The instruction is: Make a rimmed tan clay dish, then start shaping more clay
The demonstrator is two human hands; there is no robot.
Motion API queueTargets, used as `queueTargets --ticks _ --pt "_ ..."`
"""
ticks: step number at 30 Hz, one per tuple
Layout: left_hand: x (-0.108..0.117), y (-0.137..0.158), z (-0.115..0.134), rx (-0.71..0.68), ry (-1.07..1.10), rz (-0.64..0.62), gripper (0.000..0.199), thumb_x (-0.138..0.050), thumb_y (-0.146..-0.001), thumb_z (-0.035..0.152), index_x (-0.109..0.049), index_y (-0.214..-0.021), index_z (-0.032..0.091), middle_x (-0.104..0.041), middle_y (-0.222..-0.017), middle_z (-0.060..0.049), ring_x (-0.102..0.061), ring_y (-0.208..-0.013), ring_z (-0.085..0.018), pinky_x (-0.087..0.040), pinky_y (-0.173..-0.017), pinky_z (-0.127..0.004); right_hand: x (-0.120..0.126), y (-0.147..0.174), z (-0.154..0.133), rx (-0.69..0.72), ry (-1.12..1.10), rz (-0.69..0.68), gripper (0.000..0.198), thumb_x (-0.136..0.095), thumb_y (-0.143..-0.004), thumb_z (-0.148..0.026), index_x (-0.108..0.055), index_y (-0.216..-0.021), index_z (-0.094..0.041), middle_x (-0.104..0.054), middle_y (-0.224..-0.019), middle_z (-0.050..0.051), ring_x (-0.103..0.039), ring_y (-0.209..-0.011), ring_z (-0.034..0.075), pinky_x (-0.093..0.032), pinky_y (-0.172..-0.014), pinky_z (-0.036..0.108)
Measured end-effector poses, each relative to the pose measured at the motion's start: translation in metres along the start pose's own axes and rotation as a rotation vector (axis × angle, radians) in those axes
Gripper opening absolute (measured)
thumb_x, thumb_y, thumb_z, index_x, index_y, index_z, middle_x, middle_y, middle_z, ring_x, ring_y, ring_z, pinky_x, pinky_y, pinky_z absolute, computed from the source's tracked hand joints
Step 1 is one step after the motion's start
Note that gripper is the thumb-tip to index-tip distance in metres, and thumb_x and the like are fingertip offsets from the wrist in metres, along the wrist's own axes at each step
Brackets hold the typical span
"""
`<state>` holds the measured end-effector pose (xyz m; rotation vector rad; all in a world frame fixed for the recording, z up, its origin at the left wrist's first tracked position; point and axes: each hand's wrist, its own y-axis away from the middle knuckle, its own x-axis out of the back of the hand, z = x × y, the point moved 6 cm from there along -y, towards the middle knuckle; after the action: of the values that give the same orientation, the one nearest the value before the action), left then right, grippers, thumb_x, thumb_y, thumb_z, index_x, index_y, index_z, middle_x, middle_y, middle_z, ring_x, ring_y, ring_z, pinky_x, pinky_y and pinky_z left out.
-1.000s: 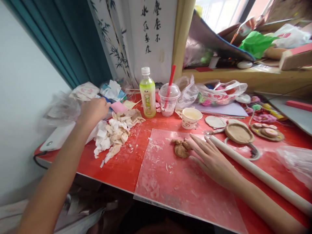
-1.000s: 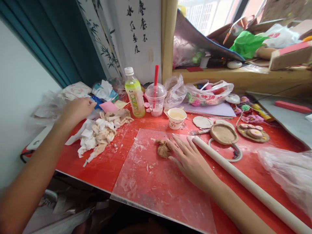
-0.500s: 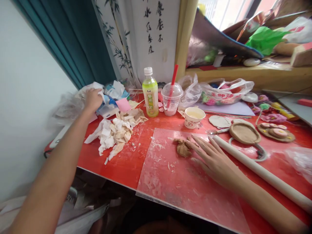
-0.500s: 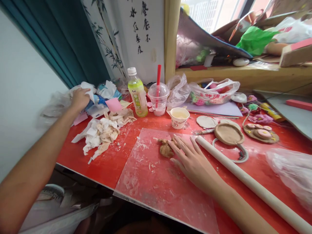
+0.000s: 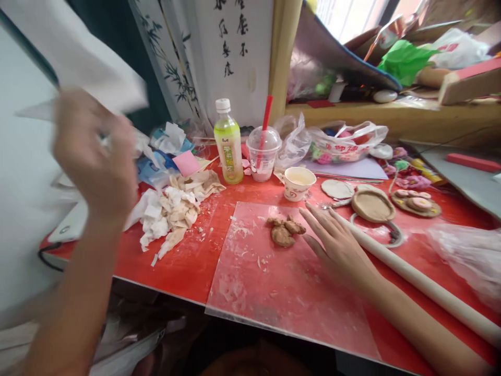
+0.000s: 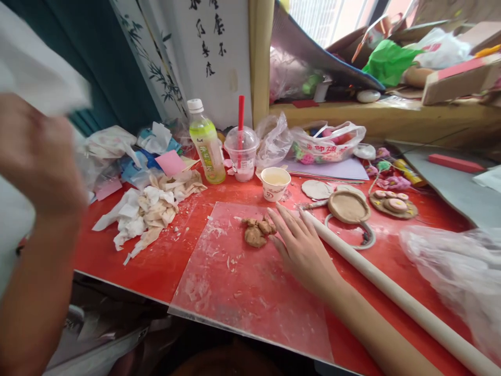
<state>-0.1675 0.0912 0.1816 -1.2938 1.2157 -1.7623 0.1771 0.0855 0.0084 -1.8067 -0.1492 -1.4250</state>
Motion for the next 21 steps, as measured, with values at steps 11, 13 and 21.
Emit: queueTargets --ticks 11,13,21 --pt "-0.049 0.170 0.165 -0.057 0.366 -1.134 0.038 -0.041 -0.093 0.021 -0.042 -0.130 0.018 -0.052 -0.131 -0.010 -0.051 -0.121 -0.016 -0.046 -0.101 -0.030 0.006 0.000 -0.003 -0.040 -0.032 -0.014 0.050 -0.037 -0.095 -0.031 -0.032 -0.142 -0.014 -0.043 -0.142 0.015 -0.037 -0.133 0.026 -0.030 -0.110 0.051" --pt "-0.055 0.170 0.158 -0.056 0.269 -1.121 0.042 -0.044 -0.092 0.032 -0.045 -0.130 0.014 -0.042 -0.140 -0.016 -0.042 -0.131 -0.024 -0.041 -0.106 -0.041 0.007 -0.001 -0.002 -0.038 -0.026 -0.010 0.048 -0.037 -0.095 -0.032 -0.037 -0.138 -0.010 -0.044 -0.141 0.016 -0.039 -0.132 0.028 -0.031 -0.110 0.051" --pt "-0.070 0.187 0.178 -0.382 0.056 -1.093 0.057 -0.033 -0.093 0.049 -0.057 -0.120 0.005 -0.052 -0.131 -0.022 -0.042 -0.129 -0.034 -0.043 -0.102 -0.047 0.007 0.000 -0.001 -0.016 -0.013 -0.010 0.048 -0.038 -0.095 -0.032 -0.039 -0.136 -0.008 -0.045 -0.140 0.016 -0.043 -0.128 0.028 -0.032 -0.108 0.052"
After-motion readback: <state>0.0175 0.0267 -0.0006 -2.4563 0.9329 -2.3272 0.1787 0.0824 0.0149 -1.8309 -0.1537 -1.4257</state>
